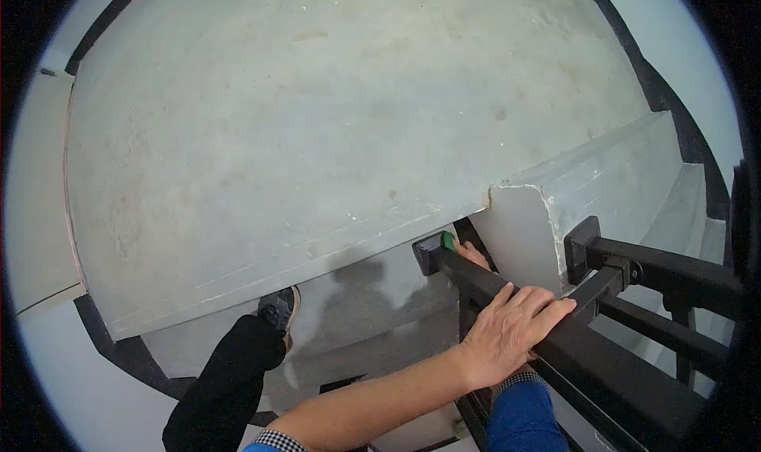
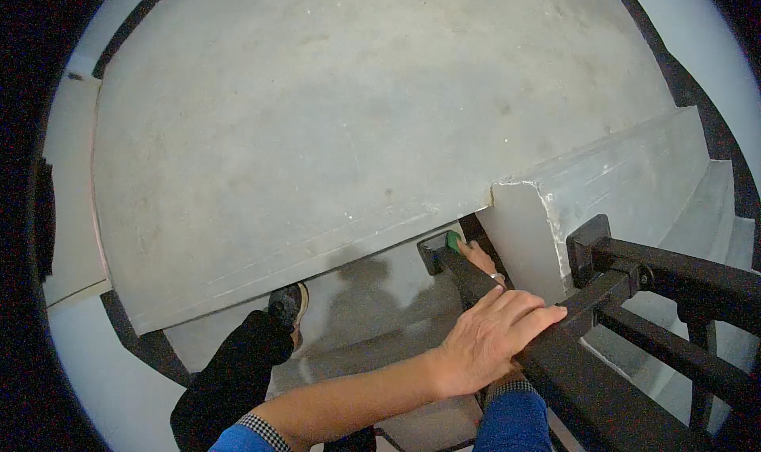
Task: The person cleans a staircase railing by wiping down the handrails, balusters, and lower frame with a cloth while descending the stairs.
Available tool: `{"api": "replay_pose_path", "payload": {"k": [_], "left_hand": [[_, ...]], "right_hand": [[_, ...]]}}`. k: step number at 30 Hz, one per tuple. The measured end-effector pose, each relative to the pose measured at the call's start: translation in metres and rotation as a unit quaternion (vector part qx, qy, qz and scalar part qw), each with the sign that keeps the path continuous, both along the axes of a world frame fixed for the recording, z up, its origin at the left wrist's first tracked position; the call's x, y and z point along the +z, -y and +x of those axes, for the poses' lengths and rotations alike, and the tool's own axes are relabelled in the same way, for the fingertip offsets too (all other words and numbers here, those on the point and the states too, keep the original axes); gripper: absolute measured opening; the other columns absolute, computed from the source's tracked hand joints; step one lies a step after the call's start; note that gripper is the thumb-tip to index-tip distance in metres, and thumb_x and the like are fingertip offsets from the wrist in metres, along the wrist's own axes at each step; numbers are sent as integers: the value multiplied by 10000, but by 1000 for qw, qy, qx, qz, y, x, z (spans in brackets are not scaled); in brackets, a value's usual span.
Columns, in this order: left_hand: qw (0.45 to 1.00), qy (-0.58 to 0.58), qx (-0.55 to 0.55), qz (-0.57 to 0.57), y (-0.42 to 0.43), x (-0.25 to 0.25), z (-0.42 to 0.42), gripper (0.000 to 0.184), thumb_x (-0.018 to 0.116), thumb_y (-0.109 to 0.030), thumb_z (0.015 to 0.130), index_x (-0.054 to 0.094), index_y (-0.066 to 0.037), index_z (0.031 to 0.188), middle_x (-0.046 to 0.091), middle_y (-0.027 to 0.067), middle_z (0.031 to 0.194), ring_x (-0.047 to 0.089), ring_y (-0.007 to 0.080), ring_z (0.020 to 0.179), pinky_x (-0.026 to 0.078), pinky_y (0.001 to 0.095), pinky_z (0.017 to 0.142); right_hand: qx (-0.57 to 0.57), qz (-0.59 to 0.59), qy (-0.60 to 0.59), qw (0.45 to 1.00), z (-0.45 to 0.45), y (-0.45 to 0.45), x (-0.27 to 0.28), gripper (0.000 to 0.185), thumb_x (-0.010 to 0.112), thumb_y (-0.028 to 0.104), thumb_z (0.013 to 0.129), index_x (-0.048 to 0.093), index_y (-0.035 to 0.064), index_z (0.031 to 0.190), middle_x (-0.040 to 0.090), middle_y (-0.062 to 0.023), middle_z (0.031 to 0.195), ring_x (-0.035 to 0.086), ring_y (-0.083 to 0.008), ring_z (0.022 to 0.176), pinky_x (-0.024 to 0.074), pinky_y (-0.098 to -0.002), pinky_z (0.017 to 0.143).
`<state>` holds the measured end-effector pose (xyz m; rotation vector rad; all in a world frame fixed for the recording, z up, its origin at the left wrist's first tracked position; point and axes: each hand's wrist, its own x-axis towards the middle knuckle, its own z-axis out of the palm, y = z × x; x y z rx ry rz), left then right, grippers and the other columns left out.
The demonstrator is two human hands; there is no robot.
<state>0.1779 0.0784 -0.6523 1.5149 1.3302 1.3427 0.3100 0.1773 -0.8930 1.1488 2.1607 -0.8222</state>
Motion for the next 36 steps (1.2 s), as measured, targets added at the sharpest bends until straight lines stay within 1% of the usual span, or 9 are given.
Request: {"api": "replay_pose_path", "payload": {"k": [12, 20, 25, 28, 29, 30, 31, 32, 36], "left_hand": [[1000, 20, -11, -3, 6, 7, -4, 682, 698, -16, 561, 444, -93, 1189, 505, 100, 1043, 495, 296, 993, 388, 398, 875], [995, -41, 55, -68, 11, 14, 14, 627, 746, -73, 597, 462, -157, 1149, 530, 51, 1087, 497, 277, 1043, 393, 386, 868], [980, -142, 113, -77, 56, 27, -5, 756, 732, -197, 647, 336, -88, 1282, 405, 155, 1252, 391, 337, 1158, 334, 403, 961], [971, -81, 135, -179, 119, 7, -26, 699, 652, -289, 743, 308, -59, 1307, 391, 194, 1264, 364, 355, 1181, 325, 403, 970], [958, -64, 156, -231, 147, -7, -25, 689, 625, -321, 769, 305, -49, 1315, 396, 207, 1257, 371, 362, 1174, 322, 397, 978], [950, -60, 116, -285, 170, 0, -27, 681, 607, -350, 787, 310, -43, 1317, 401, 211, 1258, 377, 351, 1180, 314, 391, 986], [935, -58, 77, -341, 190, 10, -27, 675, 590, -379, 805, 316, -37, 1320, 406, 216, 1259, 383, 340, 1186, 306, 385, 995], [934, -68, 76, -342, 209, 24, -23, 675, 590, -379, 805, 316, -37, 1320, 406, 216, 1259, 383, 340, 1186, 306, 385, 995], [895, 274, -101, -337, 243, 113, -2, 705, 570, -445, 817, 319, -29, 1328, 426, 141, 1273, 387, 253, 1194, 298, 352, 997]], "right_hand": [[35, 27, 63, 997, -49, 25, -5, 391, 422, 301, 869, 500, 126, 1210, 447, -200, 1255, 495, -373, 1085, 408, -427, 905], [4, 84, 168, 982, 43, 62, 84, 396, 404, 314, 880, 520, 90, 1185, 479, -201, 1225, 494, -371, 1088, 412, -426, 901], [-7, 121, 190, 974, 68, 100, 131, 405, 393, 322, 888, 532, 67, 1169, 499, -201, 1206, 493, -370, 1090, 415, -425, 898], [-160, 140, 64, 975, 44, 156, 201, 410, 392, 318, 904, 563, 4, 1103, 572, -182, 1106, 529, -345, 1052, 414, -408, 909], [-379, 6, -97, 920, 52, 179, 207, 397, 401, 307, 907, 539, 12, 1135, 559, -170, 1131, 521, -325, 1065, 395, -405, 932], [-559, -132, -251, 779, 56, 198, 215, 391, 409, 295, 910, 515, 20, 1166, 546, -158, 1156, 514, -305, 1078, 377, -403, 956], [-608, -229, -359, 670, 55, 217, 243, 404, 426, 297, 909, 473, 27, 1205, 524, -140, 1186, 496, -287, 1097, 359, -405, 972], [-636, -320, -451, 537, 55, 243, 286, 429, 443, 300, 908, 431, 34, 1244, 502, -123, 1217, 479, -269, 1117, 341, -407, 988], [-547, -478, -568, 388, 57, 297, 392, 504, 464, 339, 898, 359, 36, 1287, 459, -118, 1259, 446, -261, 1151, 352, -420, 975]]}}
